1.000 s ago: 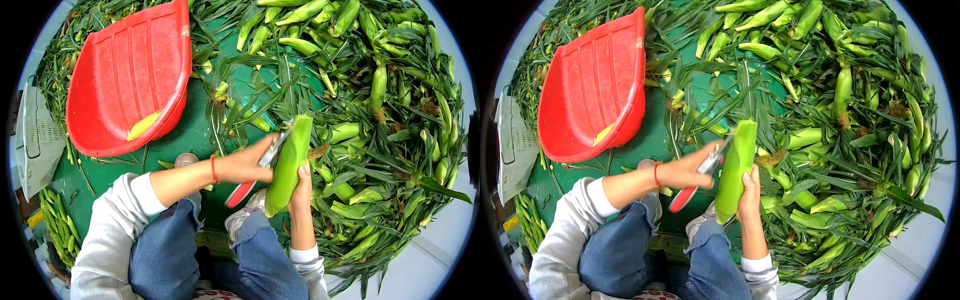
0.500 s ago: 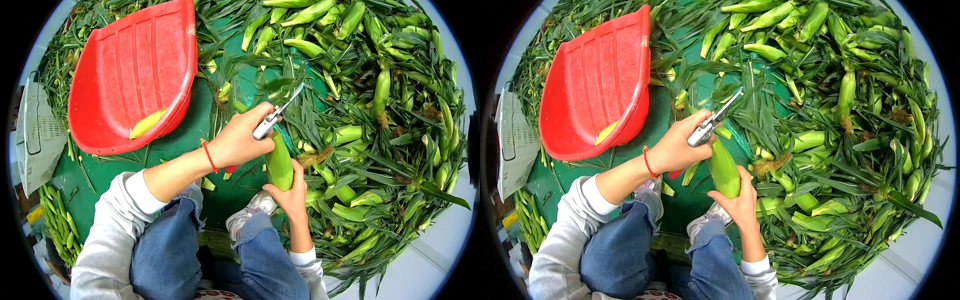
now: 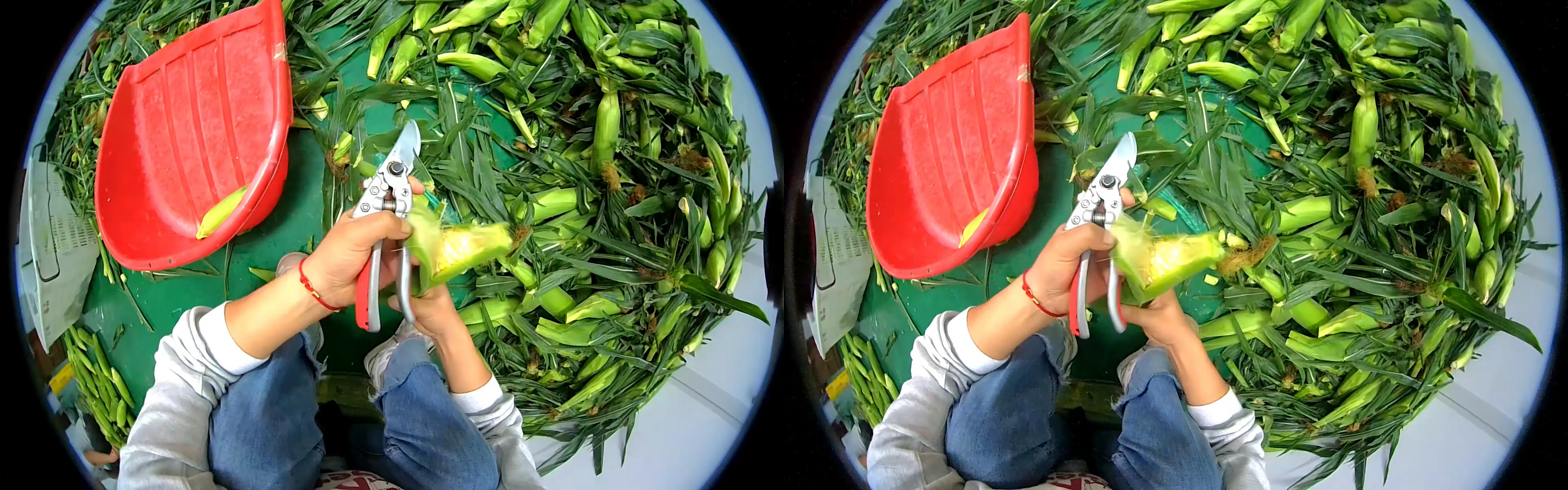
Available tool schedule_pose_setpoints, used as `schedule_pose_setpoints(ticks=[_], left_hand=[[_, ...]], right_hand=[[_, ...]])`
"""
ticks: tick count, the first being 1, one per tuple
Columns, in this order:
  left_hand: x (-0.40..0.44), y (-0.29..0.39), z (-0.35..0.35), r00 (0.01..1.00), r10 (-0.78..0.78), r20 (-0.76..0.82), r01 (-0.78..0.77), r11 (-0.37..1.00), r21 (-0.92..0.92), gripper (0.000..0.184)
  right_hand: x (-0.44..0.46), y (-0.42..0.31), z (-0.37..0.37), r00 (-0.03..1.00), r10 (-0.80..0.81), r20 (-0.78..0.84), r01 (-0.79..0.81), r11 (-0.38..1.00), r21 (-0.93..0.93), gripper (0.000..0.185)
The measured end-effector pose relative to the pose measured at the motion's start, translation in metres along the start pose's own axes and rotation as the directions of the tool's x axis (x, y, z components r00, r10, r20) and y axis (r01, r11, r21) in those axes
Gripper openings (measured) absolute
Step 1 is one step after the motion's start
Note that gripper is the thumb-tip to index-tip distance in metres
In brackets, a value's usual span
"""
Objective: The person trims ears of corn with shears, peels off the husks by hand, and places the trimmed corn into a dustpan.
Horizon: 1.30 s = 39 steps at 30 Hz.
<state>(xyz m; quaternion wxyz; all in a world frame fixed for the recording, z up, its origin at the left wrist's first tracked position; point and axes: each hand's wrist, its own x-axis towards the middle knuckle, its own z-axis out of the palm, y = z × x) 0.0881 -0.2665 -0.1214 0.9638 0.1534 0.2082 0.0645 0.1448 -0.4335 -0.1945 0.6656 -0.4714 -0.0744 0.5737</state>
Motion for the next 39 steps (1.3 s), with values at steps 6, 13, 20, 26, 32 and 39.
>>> schedule_pose_setpoints(ticks=[6,13,20,26,32,39], left_hand=[[0.008,0.017,-0.047,0.986,0.151,0.074,-0.007,-0.403,0.915,0.074],[-0.031,-0.004,-0.062,0.996,0.045,0.080,-0.008,-0.825,0.565,0.043],[-0.056,0.016,-0.043,0.992,0.126,0.029,-0.089,0.496,0.864,0.061],[-0.103,0.153,-0.047,0.816,0.575,-0.060,0.003,0.099,0.995,0.078],[-0.090,0.246,-0.178,0.738,0.673,-0.046,0.574,-0.591,0.566,0.044],[-0.086,0.245,-0.181,0.759,0.648,0.058,0.533,-0.671,0.515,0.042]], right_hand=[[-0.011,-0.007,-0.031,0.958,-0.250,-0.141,0.069,0.679,-0.731,0.083],[-0.007,-0.022,-0.027,0.959,-0.047,-0.281,-0.255,0.297,-0.920,0.091],[-0.009,-0.091,0.008,0.957,-0.220,0.191,0.288,0.625,-0.726,0.060],[0.037,-0.175,-0.184,0.907,-0.422,0.009,-0.346,-0.755,-0.556,0.042],[0.088,-0.197,-0.215,0.988,-0.009,-0.153,-0.102,-0.782,-0.615,0.061],[0.052,-0.266,-0.076,0.807,-0.336,0.485,0.166,-0.660,-0.733,0.053]])
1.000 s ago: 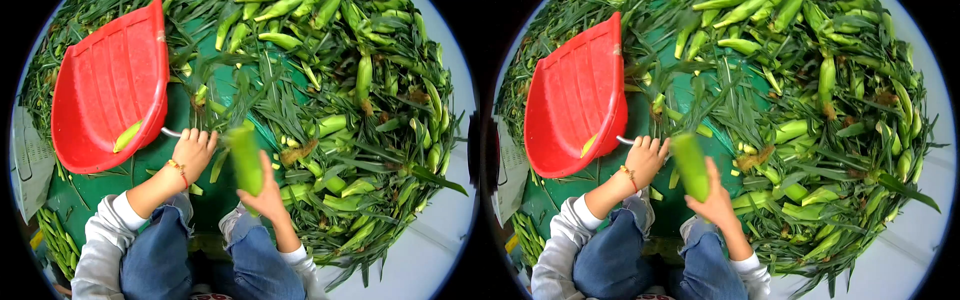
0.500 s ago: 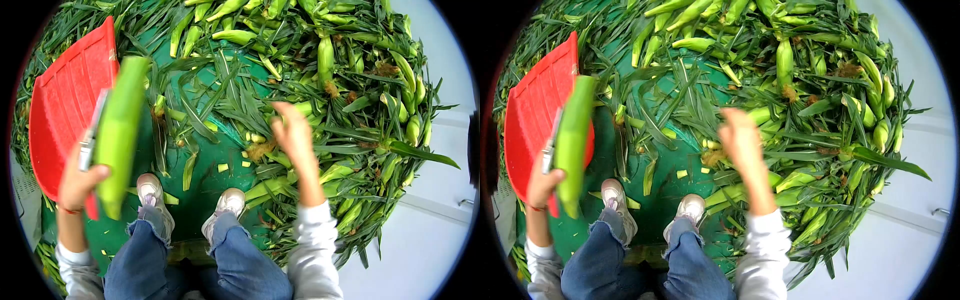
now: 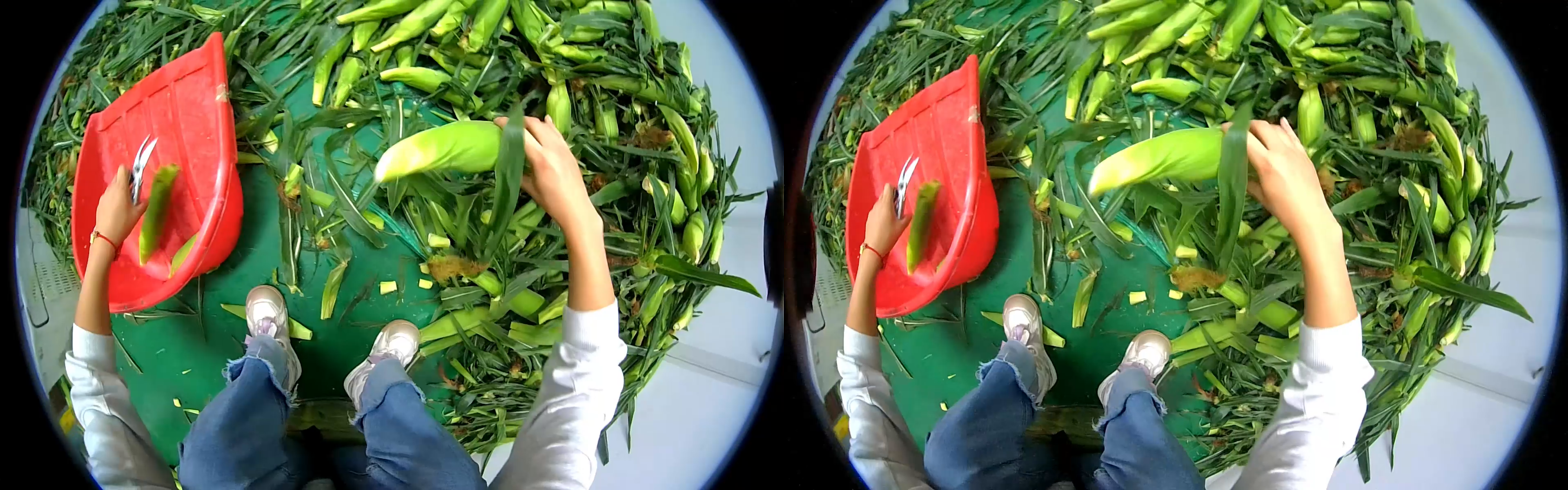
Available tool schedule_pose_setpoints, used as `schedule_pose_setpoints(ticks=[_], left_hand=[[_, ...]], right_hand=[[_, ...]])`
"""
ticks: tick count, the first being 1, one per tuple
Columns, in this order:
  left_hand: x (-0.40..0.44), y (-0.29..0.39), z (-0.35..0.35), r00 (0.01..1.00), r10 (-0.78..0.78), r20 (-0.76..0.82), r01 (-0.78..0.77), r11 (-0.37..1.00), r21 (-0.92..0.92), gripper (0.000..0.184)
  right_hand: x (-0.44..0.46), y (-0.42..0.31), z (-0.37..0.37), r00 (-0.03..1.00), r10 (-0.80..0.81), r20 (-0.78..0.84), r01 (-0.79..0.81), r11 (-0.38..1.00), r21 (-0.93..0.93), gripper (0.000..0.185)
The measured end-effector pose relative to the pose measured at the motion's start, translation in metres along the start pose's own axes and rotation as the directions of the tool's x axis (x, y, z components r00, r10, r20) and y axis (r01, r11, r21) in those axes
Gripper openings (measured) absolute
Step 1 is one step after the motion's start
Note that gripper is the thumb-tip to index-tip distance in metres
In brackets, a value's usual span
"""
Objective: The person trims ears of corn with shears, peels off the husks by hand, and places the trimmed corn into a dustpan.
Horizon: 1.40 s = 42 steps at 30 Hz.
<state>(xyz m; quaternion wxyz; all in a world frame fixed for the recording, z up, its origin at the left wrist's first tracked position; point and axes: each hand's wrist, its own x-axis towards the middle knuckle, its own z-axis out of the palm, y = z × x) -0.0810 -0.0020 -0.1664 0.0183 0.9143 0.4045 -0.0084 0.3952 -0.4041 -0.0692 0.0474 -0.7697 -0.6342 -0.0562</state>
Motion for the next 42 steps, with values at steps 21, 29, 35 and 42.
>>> schedule_pose_setpoints(ticks=[21,29,35,42], left_hand=[[-0.105,0.296,-0.011,0.783,0.601,0.160,-0.255,0.545,-0.799,0.048],[-0.076,0.271,0.021,0.858,0.104,0.503,0.403,0.470,-0.785,0.045],[-0.126,0.293,-0.002,0.555,0.575,0.601,0.761,-0.059,-0.647,0.058],[-0.125,0.339,-0.005,0.461,0.665,0.587,0.869,-0.204,-0.451,0.059]], right_hand=[[-0.071,-0.200,0.087,0.517,0.676,0.525,-0.034,-0.597,0.801,0.051],[-0.087,-0.149,0.067,0.381,0.852,0.358,0.423,-0.505,0.752,0.050],[-0.086,-0.141,0.067,0.191,0.960,0.204,0.497,-0.274,0.823,0.047],[-0.080,-0.176,0.076,0.302,0.938,0.170,0.436,-0.295,0.850,0.044]])
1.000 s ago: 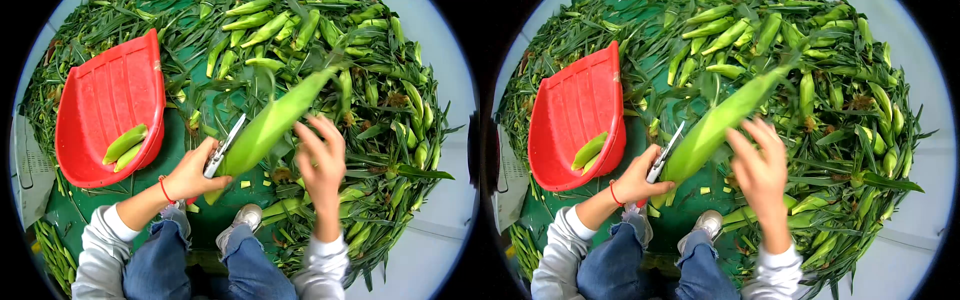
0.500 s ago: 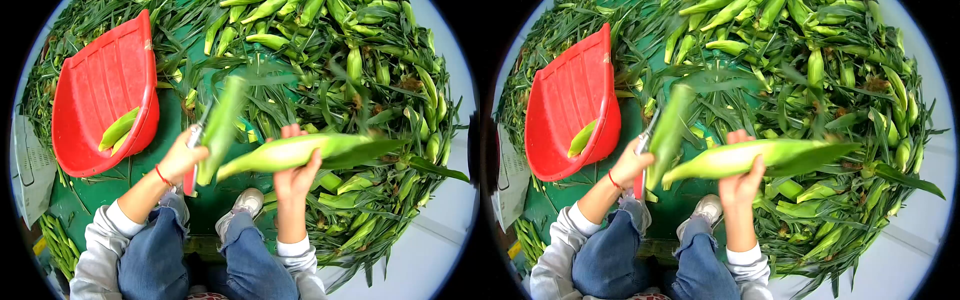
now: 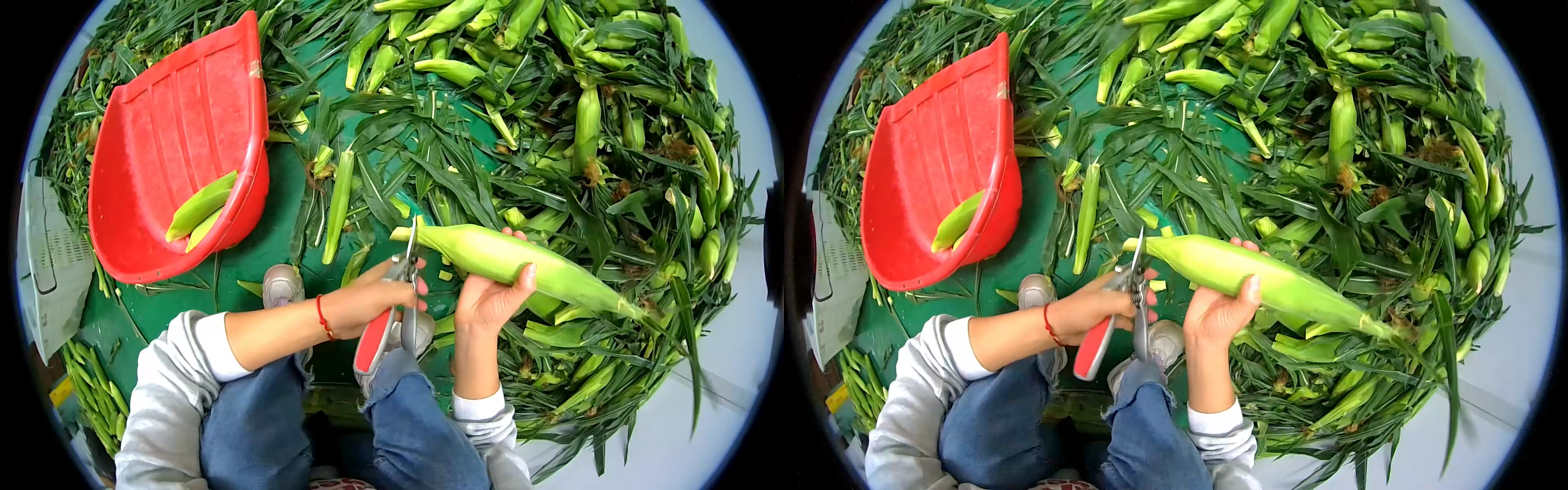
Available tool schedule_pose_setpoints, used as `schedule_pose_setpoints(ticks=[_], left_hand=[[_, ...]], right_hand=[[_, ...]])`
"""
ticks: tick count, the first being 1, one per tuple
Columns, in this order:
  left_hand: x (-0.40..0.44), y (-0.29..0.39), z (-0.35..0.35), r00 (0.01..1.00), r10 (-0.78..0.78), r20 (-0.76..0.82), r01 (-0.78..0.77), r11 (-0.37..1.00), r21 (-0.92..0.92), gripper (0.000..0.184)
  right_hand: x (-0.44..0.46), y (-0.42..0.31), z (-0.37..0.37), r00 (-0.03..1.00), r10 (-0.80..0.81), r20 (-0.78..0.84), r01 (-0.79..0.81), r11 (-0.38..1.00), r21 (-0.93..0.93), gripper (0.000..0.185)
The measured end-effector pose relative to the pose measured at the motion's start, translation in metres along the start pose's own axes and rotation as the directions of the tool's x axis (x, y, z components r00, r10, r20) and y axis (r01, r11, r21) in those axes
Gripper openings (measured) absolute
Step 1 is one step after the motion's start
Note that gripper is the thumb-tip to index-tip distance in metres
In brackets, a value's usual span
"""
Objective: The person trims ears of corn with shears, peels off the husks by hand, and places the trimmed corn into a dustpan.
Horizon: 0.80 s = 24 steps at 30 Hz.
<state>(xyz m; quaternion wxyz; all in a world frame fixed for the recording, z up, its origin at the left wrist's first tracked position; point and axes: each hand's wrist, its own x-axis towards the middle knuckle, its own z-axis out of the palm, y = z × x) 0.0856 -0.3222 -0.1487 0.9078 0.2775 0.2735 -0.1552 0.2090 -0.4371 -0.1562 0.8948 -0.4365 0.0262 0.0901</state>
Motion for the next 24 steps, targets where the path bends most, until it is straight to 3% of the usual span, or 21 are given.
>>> schedule_pose_setpoints(ticks=[4,5,8,10,12,15,18,19,20,22,23,24], left_hand=[[-0.007,-0.008,-0.018,0.999,-0.021,-0.024,0.025,0.978,0.207,0.050],[-0.012,-0.007,-0.021,0.996,-0.058,-0.074,0.071,0.979,0.189,0.039],[-0.002,0.012,-0.012,0.973,-0.090,-0.213,0.044,0.977,-0.211,0.034],[0.010,0.016,-0.020,0.982,-0.006,-0.188,-0.046,0.962,-0.268,0.033],[0.012,0.021,-0.015,0.946,0.122,-0.300,-0.207,0.941,-0.268,0.025],[0.013,0.014,-0.012,0.896,0.230,-0.379,-0.315,0.932,-0.180,0.025],[0.032,-0.003,-0.036,0.760,0.541,-0.361,-0.473,0.841,0.263,0.029],[0.028,0.001,-0.042,0.703,0.645,-0.299,-0.399,0.706,0.585,0.037],[0.026,0.005,-0.046,0.626,0.755,-0.194,-0.388,0.518,0.762,0.040],[0.019,0.015,-0.051,0.491,0.867,0.089,-0.284,0.063,0.957,0.045],[0.012,0.022,-0.055,0.612,0.790,0.021,-0.295,0.204,0.933,0.050],[0.005,0.031,-0.058,0.779,0.625,-0.049,-0.326,0.470,0.820,0.050]], right_hand=[[0.005,-0.007,-0.002,0.995,0.071,-0.076,-0.070,0.997,0.015,0.044],[0.006,-0.007,-0.003,0.994,0.075,-0.077,-0.073,0.997,0.020,0.044],[-0.007,0.003,-0.002,0.990,0.136,0.023,-0.137,0.989,0.058,0.055],[-0.025,0.011,0.003,0.985,0.128,0.111,-0.128,0.992,-0.008,0.056],[-0.026,0.010,0.004,0.985,0.114,0.131,-0.115,0.993,-0.004,0.057],[-0.031,0.013,0.009,0.985,0.090,0.148,-0.083,0.995,-0.054,0.057],[-0.040,0.019,0.016,0.992,0.101,0.074,-0.093,0.990,-0.107,0.053],[-0.041,0.021,0.018,0.994,0.108,0.035,-0.103,0.987,-0.120,0.052],[-0.039,0.020,0.019,0.989,0.148,0.020,-0.144,0.979,-0.143,0.050],[-0.034,0.015,0.017,0.974,0.226,-0.021,-0.225,0.955,-0.193,0.046],[-0.031,0.013,0.016,0.965,0.263,-0.019,-0.262,0.949,-0.176,0.045],[-0.026,0.012,0.015,0.954,0.298,-0.016,-0.297,0.942,-0.157,0.045]])
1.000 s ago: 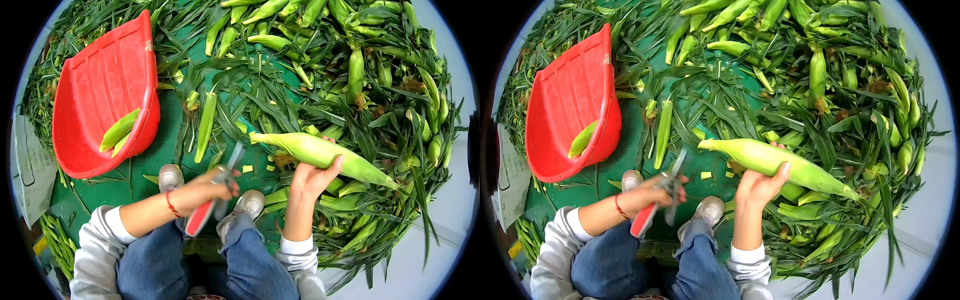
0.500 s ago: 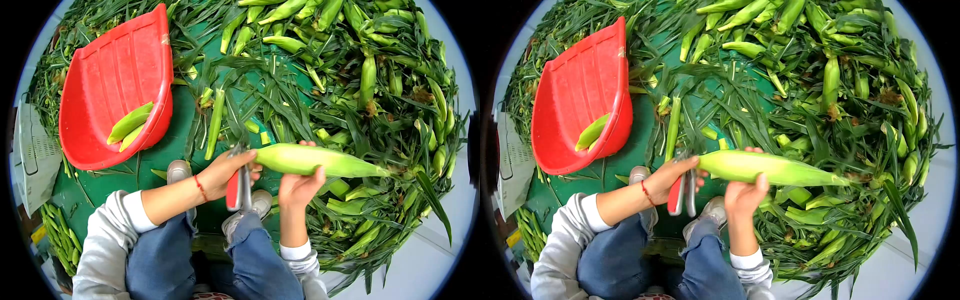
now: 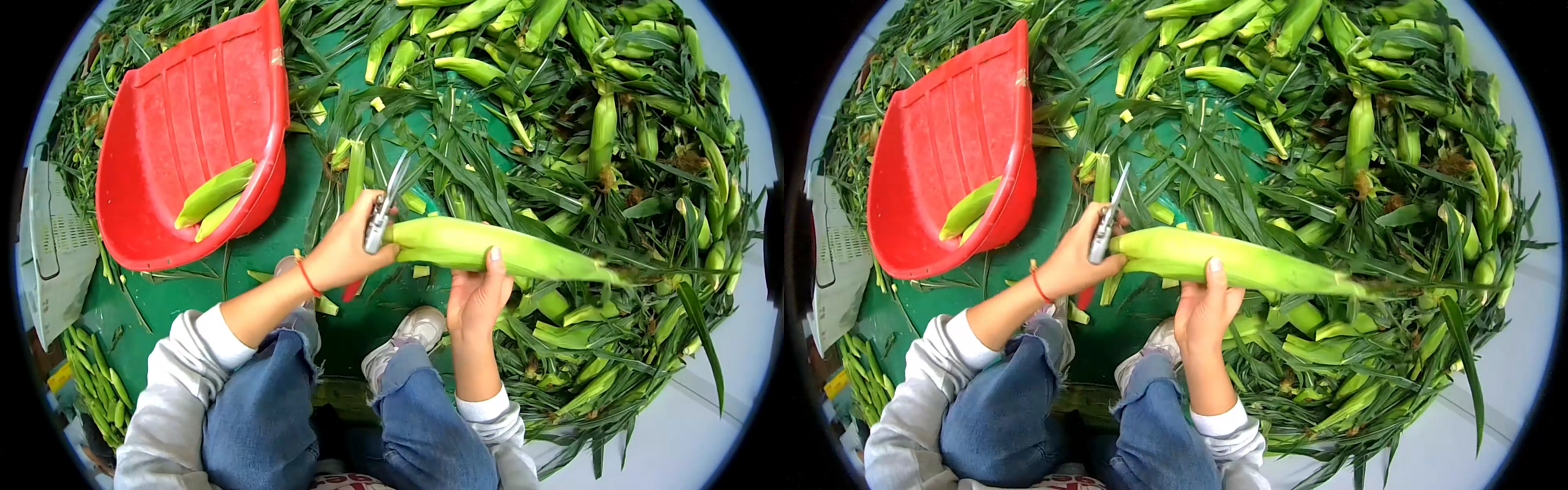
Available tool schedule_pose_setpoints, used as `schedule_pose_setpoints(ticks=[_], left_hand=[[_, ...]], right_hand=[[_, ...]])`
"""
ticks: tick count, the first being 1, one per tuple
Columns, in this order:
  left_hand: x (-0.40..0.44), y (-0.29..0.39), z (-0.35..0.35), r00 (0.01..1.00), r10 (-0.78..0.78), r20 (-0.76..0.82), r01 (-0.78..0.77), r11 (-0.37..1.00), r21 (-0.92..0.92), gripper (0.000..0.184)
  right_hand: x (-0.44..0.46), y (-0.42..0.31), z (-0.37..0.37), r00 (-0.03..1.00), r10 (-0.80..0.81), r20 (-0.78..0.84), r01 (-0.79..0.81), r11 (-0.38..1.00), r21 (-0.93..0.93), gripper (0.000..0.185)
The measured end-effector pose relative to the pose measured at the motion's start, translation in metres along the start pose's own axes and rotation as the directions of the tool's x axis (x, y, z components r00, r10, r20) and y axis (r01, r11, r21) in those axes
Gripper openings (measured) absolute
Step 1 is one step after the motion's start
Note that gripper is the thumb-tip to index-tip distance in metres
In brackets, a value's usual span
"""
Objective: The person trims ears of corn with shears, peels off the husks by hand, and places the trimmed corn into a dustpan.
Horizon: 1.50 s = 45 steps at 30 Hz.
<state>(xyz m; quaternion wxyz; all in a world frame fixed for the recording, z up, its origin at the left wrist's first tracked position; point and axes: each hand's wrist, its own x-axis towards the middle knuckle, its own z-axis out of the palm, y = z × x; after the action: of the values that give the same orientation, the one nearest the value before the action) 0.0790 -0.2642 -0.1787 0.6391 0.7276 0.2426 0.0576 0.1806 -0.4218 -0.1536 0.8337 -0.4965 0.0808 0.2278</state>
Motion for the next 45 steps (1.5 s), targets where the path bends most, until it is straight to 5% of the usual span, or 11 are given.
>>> schedule_pose_setpoints(ticks=[5,8,12,17,24,28,30,32,36,38,45], left_hand=[[-0.004,0.017,-0.013,0.976,-0.025,0.217,0.050,0.992,-0.112,0.055],[-0.017,0.012,-0.003,0.954,-0.219,0.206,0.298,0.782,-0.548,0.064],[-0.041,0.024,0.008,0.782,-0.250,0.570,0.581,0.624,-0.523,0.072],[-0.029,0.033,0.014,0.750,-0.340,0.567,0.648,0.552,-0.525,0.064],[-0.031,0.023,0.014,0.799,-0.331,0.502,0.568,0.690,-0.449,0.048],[-0.030,0.000,-0.002,0.887,-0.156,0.435,0.154,0.987,0.039,0.044],[-0.028,0.011,-0.012,0.836,-0.284,0.470,0.197,0.954,0.225,0.038],[-0.028,0.005,-0.021,0.857,-0.127,0.500,0.116,0.992,0.054,0.040],[-0.018,0.035,-0.037,0.870,-0.156,0.468,-0.032,0.929,0.369,0.053],[-0.016,0.044,-0.021,0.955,0.043,0.293,-0.131,0.949,0.286,0.063],[-0.006,0.047,0.006,0.879,0.266,0.395,-0.329,0.939,0.101,0.052]], right_hand=[[0.011,0.001,-0.011,0.995,0.087,0.054,-0.095,0.981,0.172,0.050],[0.014,-0.002,-0.018,0.997,-0.072,-0.034,0.076,0.987,0.141,0.050],[0.015,-0.006,-0.017,0.961,-0.256,-0.107,0.259,0.966,0.012,0.056],[0.011,0.002,-0.024,0.968,-0.250,-0.006,0.250,0.968,0.003,0.061],[0.025,-0.001,-0.030,0.999,-0.024,0.042,0.015,0.980,0.198,0.059],[0.026,-0.007,-0.037,0.994,0.052,0.101,-0.079,0.955,0.284,0.053],[0.032,-0.015,-0.048,0.978,0.084,0.190,-0.146,0.927,0.344,0.052],[0.038,-0.029,-0.061,0.963,0.082,0.258,-0.189,0.885,0.425,0.053],[0.040,-0.038,-0.055,0.999,-0.041,-0.004,0.041,0.970,0.238,0.059],[0.033,-0.038,-0.042,0.997,-0.030,0.074,0.011,0.970,0.243,0.049],[0.010,-0.030,-0.008,0.994,0.023,0.111,-0.039,0.990,0.137,0.062]])
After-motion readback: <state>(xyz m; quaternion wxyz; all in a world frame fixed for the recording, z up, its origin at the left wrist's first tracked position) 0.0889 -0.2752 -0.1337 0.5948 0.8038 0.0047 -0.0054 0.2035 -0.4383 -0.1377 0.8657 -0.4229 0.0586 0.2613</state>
